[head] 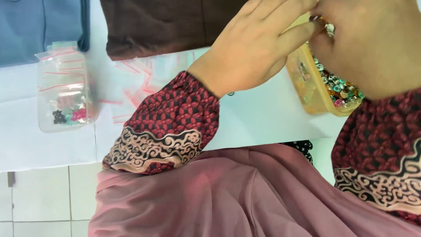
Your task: The person is sorting small decorative buttons from a tray and packaging them into individual plastic zip-lock bags.
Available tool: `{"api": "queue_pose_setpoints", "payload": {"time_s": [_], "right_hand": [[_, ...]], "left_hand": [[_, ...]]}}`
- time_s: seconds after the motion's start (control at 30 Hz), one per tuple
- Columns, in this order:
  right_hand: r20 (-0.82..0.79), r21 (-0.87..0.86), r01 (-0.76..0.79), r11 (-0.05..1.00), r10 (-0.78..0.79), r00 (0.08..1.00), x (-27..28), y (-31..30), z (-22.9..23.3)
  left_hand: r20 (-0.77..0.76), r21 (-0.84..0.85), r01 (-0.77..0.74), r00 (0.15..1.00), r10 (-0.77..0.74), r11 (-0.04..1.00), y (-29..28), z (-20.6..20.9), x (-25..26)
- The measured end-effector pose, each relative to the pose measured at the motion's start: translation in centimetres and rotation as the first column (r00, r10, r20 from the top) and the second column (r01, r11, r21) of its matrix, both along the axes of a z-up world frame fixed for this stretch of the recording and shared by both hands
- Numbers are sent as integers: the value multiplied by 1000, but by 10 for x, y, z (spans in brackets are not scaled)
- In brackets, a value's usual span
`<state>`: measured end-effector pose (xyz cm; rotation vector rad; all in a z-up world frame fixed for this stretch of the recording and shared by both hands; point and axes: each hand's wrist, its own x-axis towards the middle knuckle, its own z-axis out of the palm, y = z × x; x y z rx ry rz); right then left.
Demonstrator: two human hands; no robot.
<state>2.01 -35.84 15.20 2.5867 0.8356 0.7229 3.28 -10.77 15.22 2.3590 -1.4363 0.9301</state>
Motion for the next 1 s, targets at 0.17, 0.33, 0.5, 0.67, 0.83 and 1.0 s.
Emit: {"api": "queue_pose_setpoints", "payload": {"time_s": [0.17, 0.33, 0.5, 0.67, 0.83, 1.0], "right_hand": [[-135, 357, -212, 910, 275, 952, -41, 99, 3], [-249, 485, -249, 839, 405, 880, -20, 133, -65], [-263, 622, -276, 733, 528, 808, -8, 132, -117], [-318, 583, -226, 780, 475, 821, -14, 135, -112], [-344, 589, -204, 782, 471, 812, -12, 135, -115], [-281, 667, -217, 713, 510, 813, -13, 131, -112]], "left_hand": [[-159, -151, 126, 976, -150, 980, 78, -10, -32], [-161, -259, 63, 981, -107, 964, 117, -95, -30], [-142, -336, 69, 982, -123, 939, 121, -124, -17], [-233, -270, 42, 967, -107, 962, 127, -117, -21], [-283, -224, 1, 957, -66, 975, 125, -132, -19], [-328, -200, 11, 941, -78, 980, 123, -129, -19]]}}
